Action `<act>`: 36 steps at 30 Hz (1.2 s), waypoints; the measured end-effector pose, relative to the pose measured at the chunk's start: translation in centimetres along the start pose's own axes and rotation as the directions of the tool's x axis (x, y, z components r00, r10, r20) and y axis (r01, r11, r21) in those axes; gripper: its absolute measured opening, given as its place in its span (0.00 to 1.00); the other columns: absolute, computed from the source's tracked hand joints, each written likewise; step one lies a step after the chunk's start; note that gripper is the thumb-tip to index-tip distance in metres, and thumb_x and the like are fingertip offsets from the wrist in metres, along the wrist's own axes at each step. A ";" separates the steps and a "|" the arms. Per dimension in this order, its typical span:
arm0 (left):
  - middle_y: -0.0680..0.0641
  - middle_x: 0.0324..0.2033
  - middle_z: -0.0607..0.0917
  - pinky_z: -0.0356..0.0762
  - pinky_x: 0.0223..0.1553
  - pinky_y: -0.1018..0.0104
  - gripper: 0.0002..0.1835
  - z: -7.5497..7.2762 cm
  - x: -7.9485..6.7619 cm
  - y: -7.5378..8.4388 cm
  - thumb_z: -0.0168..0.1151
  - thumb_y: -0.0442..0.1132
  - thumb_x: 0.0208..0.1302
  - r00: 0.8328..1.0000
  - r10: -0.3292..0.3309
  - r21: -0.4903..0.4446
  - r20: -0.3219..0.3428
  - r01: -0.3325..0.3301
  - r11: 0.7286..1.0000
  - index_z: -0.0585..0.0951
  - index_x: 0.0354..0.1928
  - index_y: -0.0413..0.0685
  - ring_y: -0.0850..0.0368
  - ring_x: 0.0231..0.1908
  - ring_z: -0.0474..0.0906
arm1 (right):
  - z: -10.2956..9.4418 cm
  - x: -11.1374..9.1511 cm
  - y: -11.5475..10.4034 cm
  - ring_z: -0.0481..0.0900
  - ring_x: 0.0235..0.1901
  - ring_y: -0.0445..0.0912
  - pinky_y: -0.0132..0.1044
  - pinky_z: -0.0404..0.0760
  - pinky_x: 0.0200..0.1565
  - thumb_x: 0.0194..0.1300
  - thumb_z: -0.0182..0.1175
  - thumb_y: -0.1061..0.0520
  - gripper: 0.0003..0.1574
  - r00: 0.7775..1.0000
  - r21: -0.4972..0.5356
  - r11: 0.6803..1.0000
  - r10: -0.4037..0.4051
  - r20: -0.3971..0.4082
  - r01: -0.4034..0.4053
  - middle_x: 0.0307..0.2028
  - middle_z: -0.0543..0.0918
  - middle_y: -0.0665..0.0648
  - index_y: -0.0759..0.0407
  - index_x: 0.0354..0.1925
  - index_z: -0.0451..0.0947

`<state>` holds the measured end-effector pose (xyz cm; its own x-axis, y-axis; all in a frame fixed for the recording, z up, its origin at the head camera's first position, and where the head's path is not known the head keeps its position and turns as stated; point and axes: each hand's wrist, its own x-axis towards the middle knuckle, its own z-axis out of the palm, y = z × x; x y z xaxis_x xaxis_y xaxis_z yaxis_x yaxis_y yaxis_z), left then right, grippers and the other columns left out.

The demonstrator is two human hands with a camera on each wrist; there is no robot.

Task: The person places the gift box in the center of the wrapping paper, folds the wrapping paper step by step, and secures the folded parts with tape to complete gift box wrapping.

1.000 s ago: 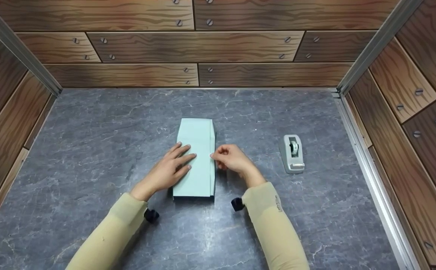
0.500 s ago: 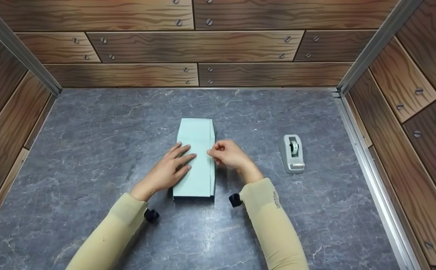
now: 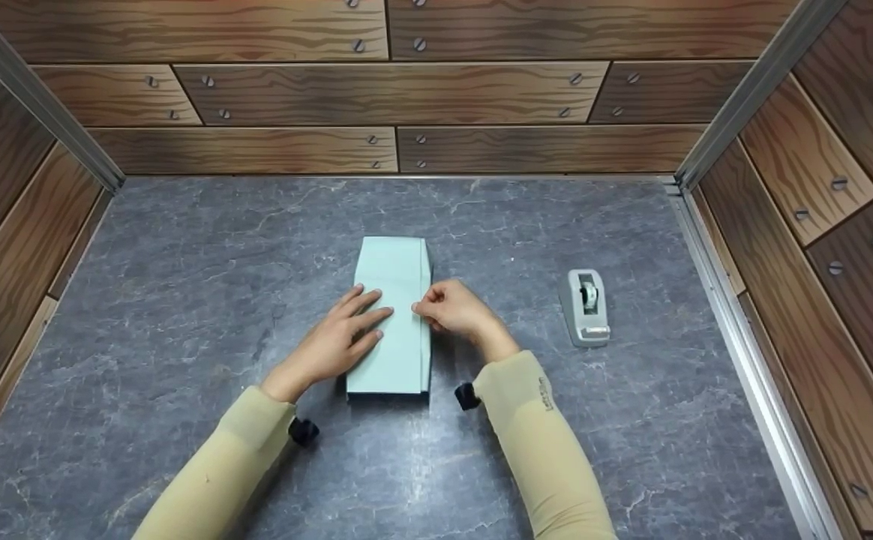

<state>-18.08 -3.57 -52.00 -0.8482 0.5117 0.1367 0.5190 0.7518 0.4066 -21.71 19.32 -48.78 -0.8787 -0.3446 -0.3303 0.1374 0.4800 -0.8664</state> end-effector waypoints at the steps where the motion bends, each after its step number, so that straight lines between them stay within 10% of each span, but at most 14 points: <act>1: 0.49 0.64 0.63 0.64 0.55 0.50 0.21 0.0 0.0 0.0 0.49 0.50 0.67 1.000 0.000 0.001 0.000 0.000 1.000 0.71 0.61 0.59 0.47 0.66 0.49 | 0.0 0.0 0.0 0.67 0.22 0.61 0.54 0.67 0.26 0.61 0.59 0.53 0.19 1.000 -0.001 1.000 0.005 -0.008 -0.005 0.17 0.72 0.56 0.71 0.29 0.73; 7: 0.49 0.65 0.62 0.64 0.55 0.49 0.21 0.0 0.0 0.0 0.49 0.50 0.67 1.000 -0.006 -0.006 0.008 0.006 1.000 0.71 0.61 0.60 0.48 0.66 0.49 | 0.2 0.3 0.5 0.68 0.27 0.68 0.54 0.68 0.26 0.61 0.59 0.53 0.16 0.998 -0.051 0.998 0.019 -0.059 -0.022 0.18 0.72 0.58 0.62 0.23 0.73; 13: 0.50 0.65 0.62 0.63 0.56 0.50 0.21 0.1 0.1 -0.1 0.49 0.50 0.67 1.000 -0.007 -0.003 0.011 0.007 1.000 0.71 0.61 0.60 0.48 0.66 0.48 | 0.3 0.1 0.4 0.67 0.17 0.54 0.50 0.67 0.23 0.60 0.60 0.52 0.22 0.994 -0.105 0.993 0.045 -0.104 -0.056 0.20 0.74 0.68 0.74 0.27 0.74; 23: 0.50 0.65 0.61 0.63 0.56 0.51 0.21 0.2 0.0 -0.2 0.49 0.50 0.67 1.000 -0.004 -0.009 0.013 0.004 1.000 0.70 0.61 0.60 0.48 0.66 0.47 | -0.2 0.2 0.2 0.57 0.10 0.42 0.35 0.58 0.15 0.52 0.65 0.42 0.29 0.974 -0.158 0.970 0.161 -0.159 -0.186 0.08 0.62 0.49 0.53 0.10 0.62; 36: 0.50 0.65 0.62 0.63 0.56 0.51 0.21 0.3 0.0 -0.2 0.49 0.50 0.67 1.000 -0.003 -0.014 0.002 0.003 1.000 0.71 0.61 0.60 0.49 0.66 0.48 | -0.2 0.4 1.4 0.51 0.11 0.41 0.34 0.55 0.15 0.52 0.63 0.36 0.32 0.978 -0.131 0.974 0.168 -0.123 -0.184 0.09 0.57 0.47 0.53 0.10 0.61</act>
<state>-18.13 -3.58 -52.31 -0.8495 0.5104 0.1337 0.5151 0.7474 0.4197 -21.92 19.99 -50.01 -0.8927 -0.1567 -0.4226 0.2357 0.6368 -0.7341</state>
